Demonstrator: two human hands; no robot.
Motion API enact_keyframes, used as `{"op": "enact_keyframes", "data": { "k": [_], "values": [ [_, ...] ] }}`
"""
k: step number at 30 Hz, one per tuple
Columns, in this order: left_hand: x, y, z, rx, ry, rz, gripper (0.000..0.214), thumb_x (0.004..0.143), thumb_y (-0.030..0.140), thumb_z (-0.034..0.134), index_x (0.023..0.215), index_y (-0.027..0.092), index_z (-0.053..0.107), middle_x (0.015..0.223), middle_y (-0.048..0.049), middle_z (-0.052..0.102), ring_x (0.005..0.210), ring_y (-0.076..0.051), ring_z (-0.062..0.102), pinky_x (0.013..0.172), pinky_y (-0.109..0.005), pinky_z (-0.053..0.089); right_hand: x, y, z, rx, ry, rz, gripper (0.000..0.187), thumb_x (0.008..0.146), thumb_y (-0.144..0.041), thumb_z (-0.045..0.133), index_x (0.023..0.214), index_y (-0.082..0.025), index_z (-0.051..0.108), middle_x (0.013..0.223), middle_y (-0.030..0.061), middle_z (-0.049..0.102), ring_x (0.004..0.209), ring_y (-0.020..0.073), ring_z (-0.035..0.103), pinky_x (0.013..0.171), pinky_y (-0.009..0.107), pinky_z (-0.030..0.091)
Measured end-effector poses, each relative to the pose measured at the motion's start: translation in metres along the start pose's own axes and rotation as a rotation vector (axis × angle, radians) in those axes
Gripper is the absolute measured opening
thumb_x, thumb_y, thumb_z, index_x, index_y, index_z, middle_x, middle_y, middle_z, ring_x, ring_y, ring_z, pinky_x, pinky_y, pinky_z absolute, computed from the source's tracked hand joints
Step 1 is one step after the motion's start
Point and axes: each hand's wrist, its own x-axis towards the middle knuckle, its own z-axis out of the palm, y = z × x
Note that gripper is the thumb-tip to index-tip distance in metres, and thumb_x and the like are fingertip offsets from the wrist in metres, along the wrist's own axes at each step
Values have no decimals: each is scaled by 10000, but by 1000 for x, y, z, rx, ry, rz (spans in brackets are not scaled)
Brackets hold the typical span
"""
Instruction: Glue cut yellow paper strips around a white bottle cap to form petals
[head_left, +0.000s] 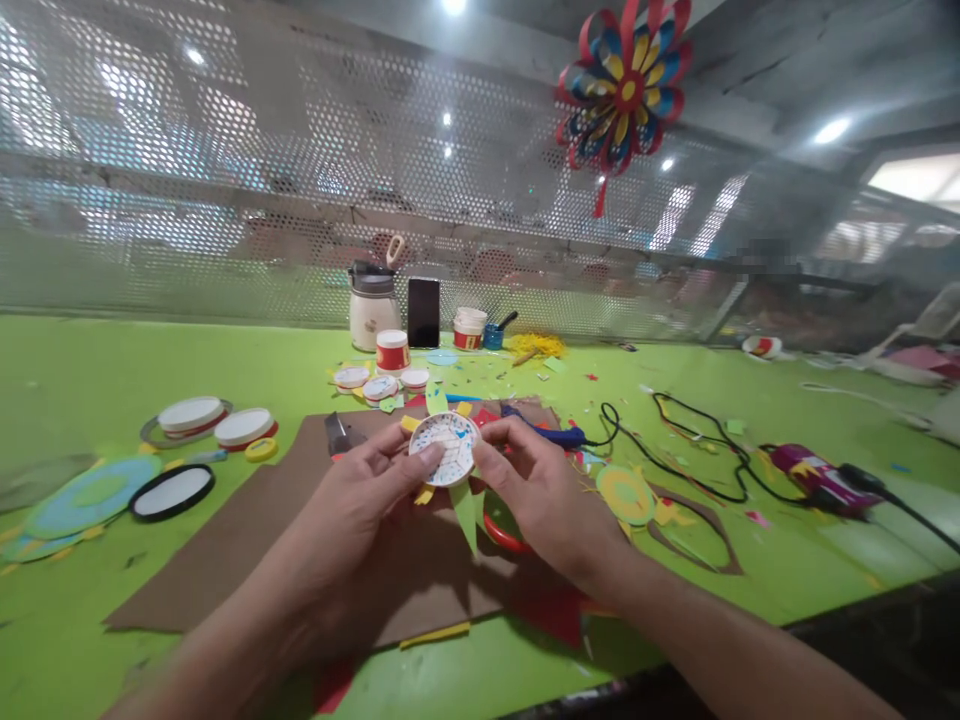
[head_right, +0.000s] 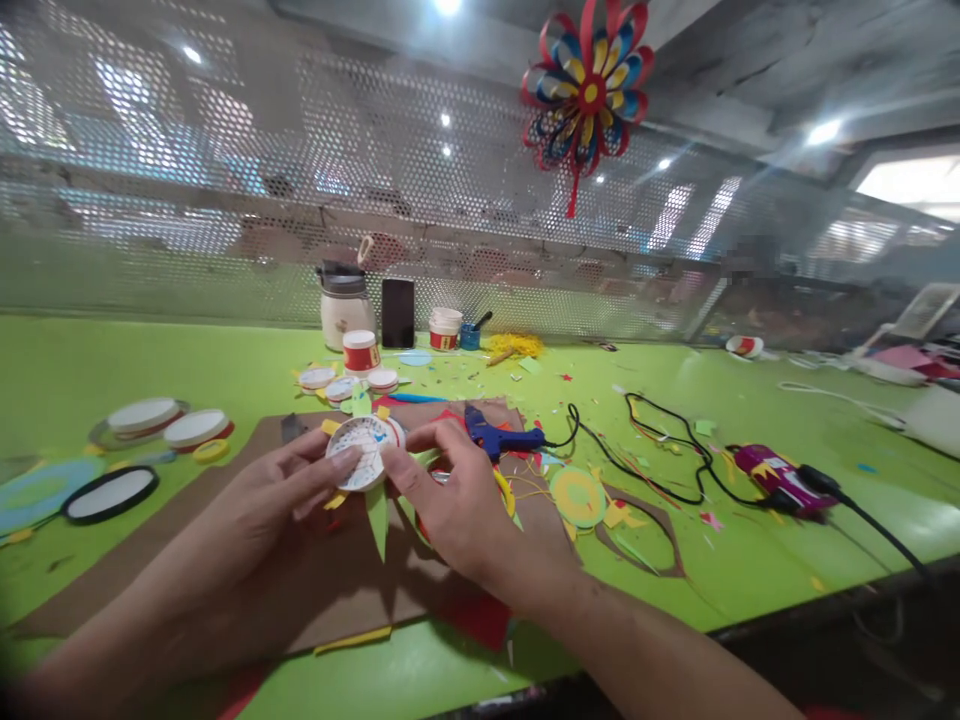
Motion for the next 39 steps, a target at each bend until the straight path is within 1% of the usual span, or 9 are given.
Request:
{"op": "enact_keyframes", "data": {
  "k": [5,9,13,18,24,28,32,36,39],
  "values": [
    [-2,2,1,-26,-6,4,319,720,171,753,1034,178,700,961,-75,729,789,-169,667,671,-224,538,2,-1,2,231,-82,2,148,844,-365,570,828,-218,564,838,17,596,766,145,578,729,281,496],
    [-4,1,-1,-79,-66,-21,327,717,130,743,1038,175,701,977,-80,723,797,-170,661,614,-198,525,1,-1,5,408,-107,10,129,822,-347,626,798,-227,583,761,-13,582,657,115,535,657,255,490],
    [-5,-3,-2,-151,-133,-37,347,745,99,709,1077,196,687,991,-76,722,815,-169,665,657,-201,529,1,5,6,579,-141,-26,135,791,-353,684,815,-228,636,803,-15,607,639,98,519,595,228,478],
    [-5,-5,-1,-167,-147,-45,410,722,79,716,1111,204,677,965,-72,731,800,-176,672,639,-203,529,1,10,6,650,-177,-12,157,791,-365,699,844,-233,632,813,-13,606,651,98,520,595,221,487],
    [0,-2,-3,-75,-82,7,336,747,120,716,1076,181,695,1006,-79,730,807,-165,675,638,-185,535,3,18,6,732,-226,-31,185,816,-364,682,922,-215,661,872,9,614,720,99,545,663,222,479],
    [5,0,-9,-23,-63,-6,329,763,140,705,1090,173,688,1005,-91,734,757,-164,686,694,-226,554,6,17,2,752,-197,-25,297,807,-463,653,895,-182,692,870,56,629,773,158,566,674,288,484],
    [6,1,-9,11,-51,-18,341,758,118,693,1094,176,684,973,-84,740,742,-161,685,671,-223,546,11,17,-3,668,-152,-8,273,841,-434,605,849,-175,692,870,74,642,806,187,571,697,328,482],
    [2,0,-1,70,-33,12,317,748,146,705,1064,160,693,936,-84,742,748,-178,680,644,-236,535,15,18,-9,505,-101,-49,285,896,-389,526,776,-169,662,831,63,633,769,171,575,772,347,466],
    [-3,-2,5,106,-11,37,308,764,182,700,1071,168,685,970,-88,735,800,-192,678,682,-256,530,14,16,-13,274,-57,-133,271,899,-382,525,776,-170,641,806,46,616,773,159,557,765,316,444]
  ]
}}
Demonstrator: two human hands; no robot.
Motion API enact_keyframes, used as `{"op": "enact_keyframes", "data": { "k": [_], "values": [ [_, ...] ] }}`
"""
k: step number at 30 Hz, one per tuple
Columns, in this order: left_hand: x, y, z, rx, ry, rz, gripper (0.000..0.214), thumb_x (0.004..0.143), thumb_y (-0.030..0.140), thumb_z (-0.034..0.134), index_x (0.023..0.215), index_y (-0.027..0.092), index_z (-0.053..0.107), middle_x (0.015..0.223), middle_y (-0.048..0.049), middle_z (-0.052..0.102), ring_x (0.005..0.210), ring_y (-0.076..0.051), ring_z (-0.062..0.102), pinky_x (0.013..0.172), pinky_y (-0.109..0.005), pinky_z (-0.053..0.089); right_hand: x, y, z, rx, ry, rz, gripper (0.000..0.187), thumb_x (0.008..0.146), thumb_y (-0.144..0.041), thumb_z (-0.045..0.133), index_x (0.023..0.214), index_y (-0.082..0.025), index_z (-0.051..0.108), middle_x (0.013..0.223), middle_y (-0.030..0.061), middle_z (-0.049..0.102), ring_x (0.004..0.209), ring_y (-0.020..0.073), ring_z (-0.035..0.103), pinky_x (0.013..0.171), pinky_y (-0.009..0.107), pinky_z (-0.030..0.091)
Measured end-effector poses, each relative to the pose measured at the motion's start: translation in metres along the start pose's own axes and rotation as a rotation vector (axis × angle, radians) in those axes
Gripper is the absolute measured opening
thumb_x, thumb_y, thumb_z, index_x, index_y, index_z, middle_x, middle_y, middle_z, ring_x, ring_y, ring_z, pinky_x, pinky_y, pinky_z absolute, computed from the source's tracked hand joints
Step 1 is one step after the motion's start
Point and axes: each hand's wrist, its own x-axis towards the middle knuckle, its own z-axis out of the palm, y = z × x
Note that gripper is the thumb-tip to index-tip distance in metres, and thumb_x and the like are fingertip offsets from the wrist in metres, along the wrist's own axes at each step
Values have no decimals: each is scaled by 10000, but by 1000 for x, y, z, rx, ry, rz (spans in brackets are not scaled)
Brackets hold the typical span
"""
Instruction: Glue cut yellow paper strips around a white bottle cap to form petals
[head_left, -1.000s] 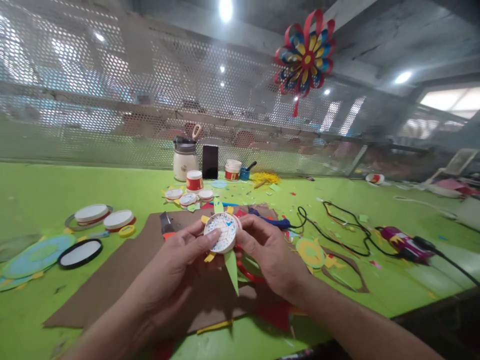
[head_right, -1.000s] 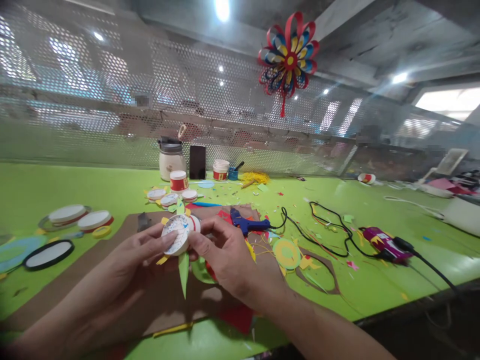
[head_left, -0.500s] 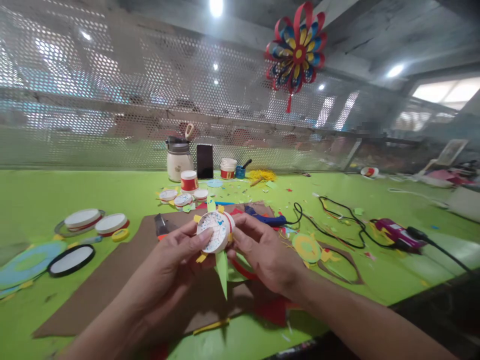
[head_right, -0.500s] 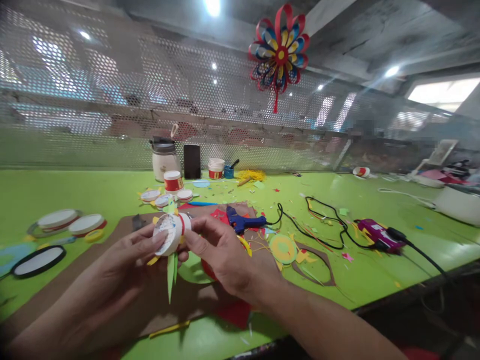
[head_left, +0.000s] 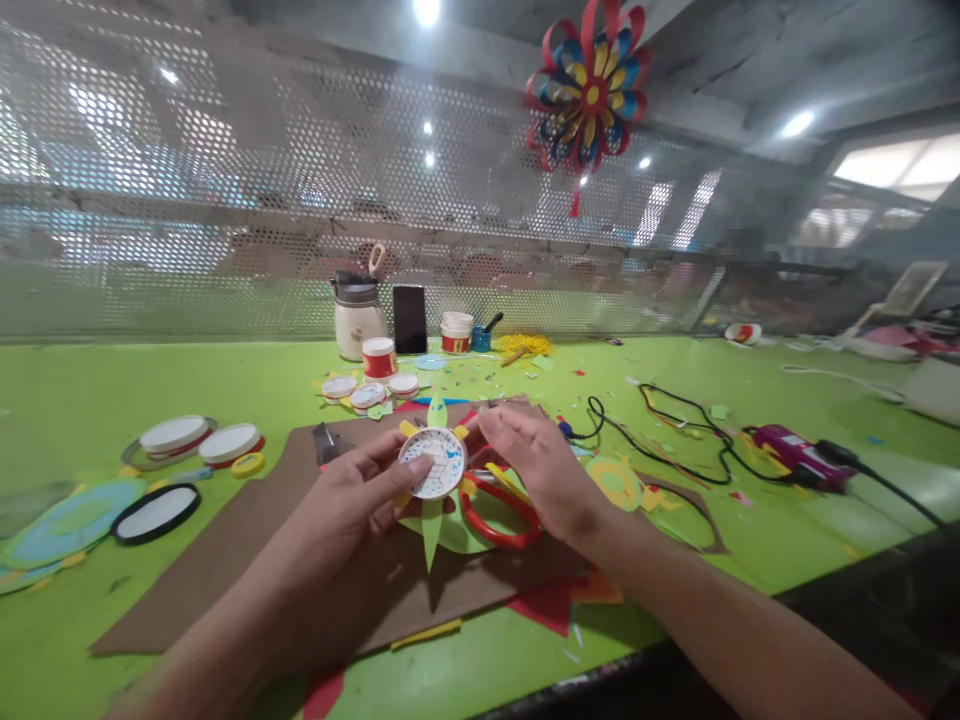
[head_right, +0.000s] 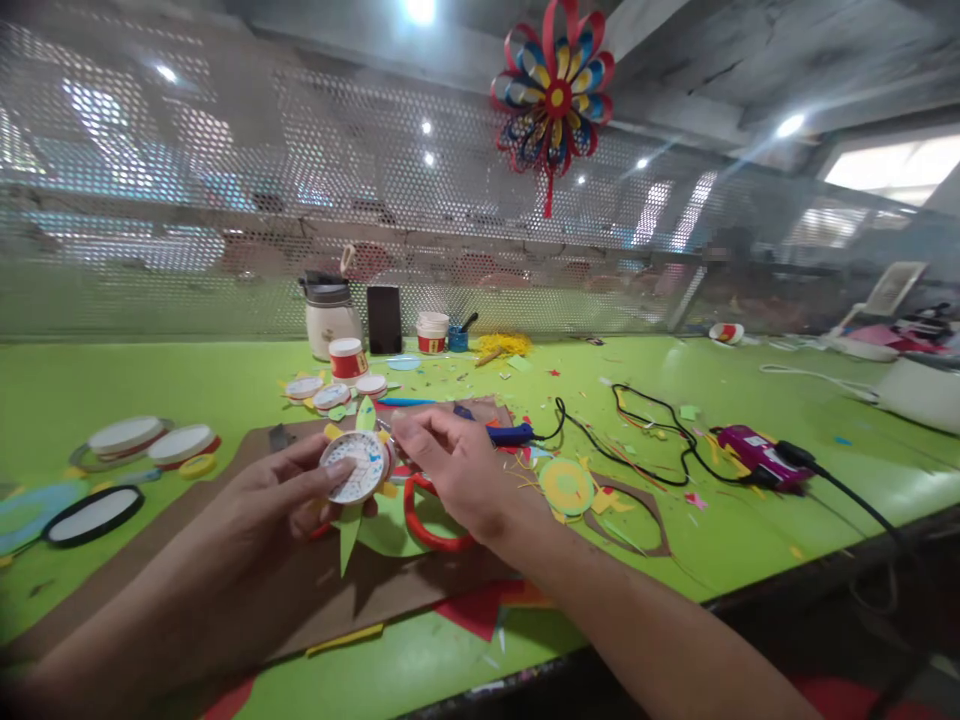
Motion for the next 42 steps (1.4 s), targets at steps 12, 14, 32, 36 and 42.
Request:
{"op": "enact_keyframes", "data": {
  "k": [12,14,32,36,42],
  "values": [
    [4,-1,-9,193,-124,13,387,730,283,739,1102,190,683,930,-92,734,818,-233,667,688,-309,505,-2,3,5,73,-39,142,254,835,-392,594,749,-153,594,693,13,572,632,130,534,639,309,448],
    [4,-1,-10,213,-118,19,398,724,288,744,1106,195,683,947,-90,733,820,-234,664,679,-306,502,-3,6,6,123,-41,149,232,836,-375,604,752,-159,605,693,8,572,644,130,542,650,309,452],
    [3,-5,-11,59,-175,-33,347,800,192,681,1139,262,650,1065,-39,718,896,-189,665,752,-255,519,-5,3,9,686,-91,396,207,726,-341,753,728,-180,622,685,-8,562,615,101,487,533,212,377],
    [4,-4,-12,59,-158,-37,313,792,186,690,1097,251,669,1029,-41,727,863,-172,671,755,-238,516,-4,5,9,595,-20,393,247,739,-427,710,755,-194,630,737,19,608,632,122,506,536,229,386],
    [2,-1,-8,111,-134,-69,330,748,217,730,1069,204,656,1032,-68,716,820,-191,668,727,-268,509,4,4,-2,352,96,185,302,790,-464,657,708,-173,650,762,34,604,683,135,532,667,289,441]
  ]
}}
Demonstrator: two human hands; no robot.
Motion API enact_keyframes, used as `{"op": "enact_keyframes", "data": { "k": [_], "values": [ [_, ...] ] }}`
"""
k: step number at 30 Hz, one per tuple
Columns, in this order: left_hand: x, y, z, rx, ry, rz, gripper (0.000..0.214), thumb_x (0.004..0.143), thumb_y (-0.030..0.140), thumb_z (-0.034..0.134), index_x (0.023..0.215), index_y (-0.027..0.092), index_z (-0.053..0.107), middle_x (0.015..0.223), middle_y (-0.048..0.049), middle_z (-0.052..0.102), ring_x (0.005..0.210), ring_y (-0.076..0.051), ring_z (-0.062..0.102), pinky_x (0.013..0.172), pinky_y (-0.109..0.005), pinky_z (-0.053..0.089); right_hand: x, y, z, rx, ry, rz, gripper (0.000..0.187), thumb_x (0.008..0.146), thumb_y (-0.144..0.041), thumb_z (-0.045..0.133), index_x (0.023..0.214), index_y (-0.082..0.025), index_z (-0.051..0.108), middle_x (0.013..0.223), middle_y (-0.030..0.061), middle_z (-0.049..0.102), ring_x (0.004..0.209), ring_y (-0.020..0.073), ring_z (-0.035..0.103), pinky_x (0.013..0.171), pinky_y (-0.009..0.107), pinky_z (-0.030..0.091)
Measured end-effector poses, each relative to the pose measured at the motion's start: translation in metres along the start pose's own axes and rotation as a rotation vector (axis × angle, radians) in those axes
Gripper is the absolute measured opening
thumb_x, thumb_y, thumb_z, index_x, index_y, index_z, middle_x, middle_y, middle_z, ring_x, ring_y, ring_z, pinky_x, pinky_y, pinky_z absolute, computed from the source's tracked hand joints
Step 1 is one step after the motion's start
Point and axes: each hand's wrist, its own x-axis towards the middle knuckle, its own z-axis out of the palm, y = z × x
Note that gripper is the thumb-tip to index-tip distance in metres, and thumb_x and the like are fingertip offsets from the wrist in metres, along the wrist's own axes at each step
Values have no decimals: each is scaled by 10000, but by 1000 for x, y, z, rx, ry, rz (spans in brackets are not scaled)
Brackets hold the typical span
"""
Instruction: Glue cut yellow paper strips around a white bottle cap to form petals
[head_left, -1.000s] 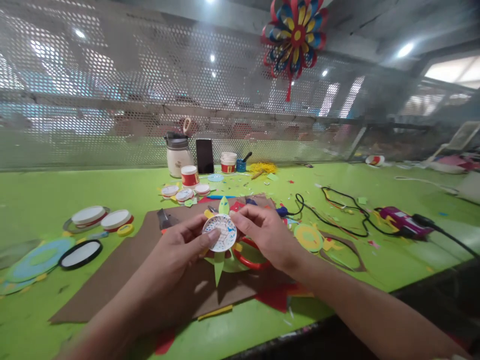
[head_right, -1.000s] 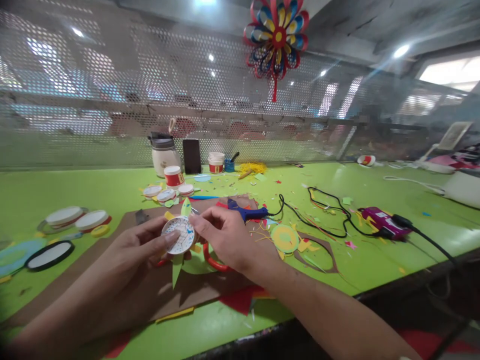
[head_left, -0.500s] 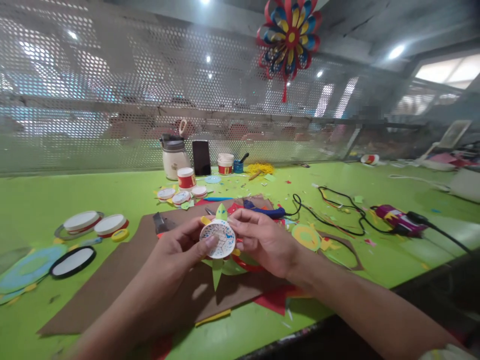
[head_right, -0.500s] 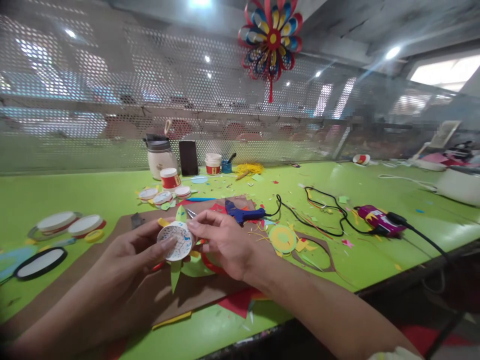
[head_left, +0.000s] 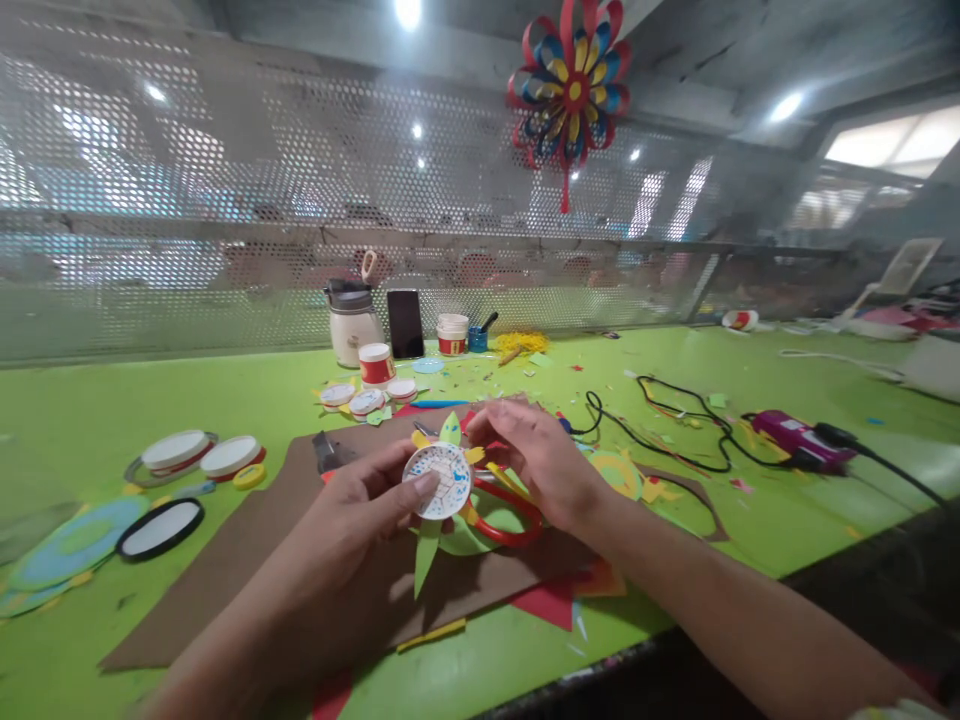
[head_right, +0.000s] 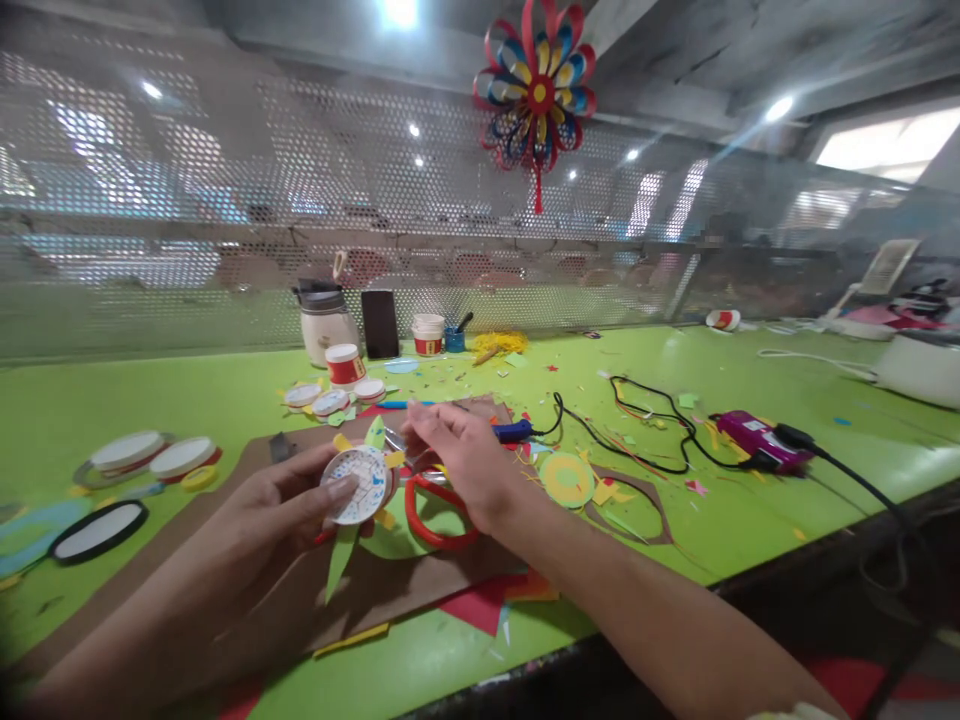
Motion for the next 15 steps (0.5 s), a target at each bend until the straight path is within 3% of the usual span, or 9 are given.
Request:
{"op": "enact_keyframes", "data": {
  "k": [3,7,10,15],
  "values": [
    [-1,1,1,47,43,3,374,755,219,726,1103,198,591,1010,-64,708,796,-172,654,720,-265,493,2,-3,-3,-41,9,-54,312,826,-448,620,705,-161,650,735,36,601,689,132,525,683,289,434],
    [1,0,0,87,56,48,353,742,220,736,1039,211,544,927,-31,702,775,-154,637,707,-257,473,0,-5,-2,-110,-42,-7,272,810,-427,632,740,-164,633,775,36,590,711,135,528,649,275,441],
    [2,-1,-1,140,35,49,281,739,235,734,956,198,559,858,-20,688,763,-157,630,695,-259,466,-4,-5,2,-160,-94,36,247,772,-393,675,866,-171,623,804,29,578,728,139,535,648,272,447],
    [1,0,3,200,35,56,248,732,263,729,923,191,589,781,-12,652,766,-195,623,688,-295,453,-10,-2,8,-245,-104,23,391,707,-274,715,1058,-181,569,744,-22,531,683,130,531,638,282,450]
  ]
}}
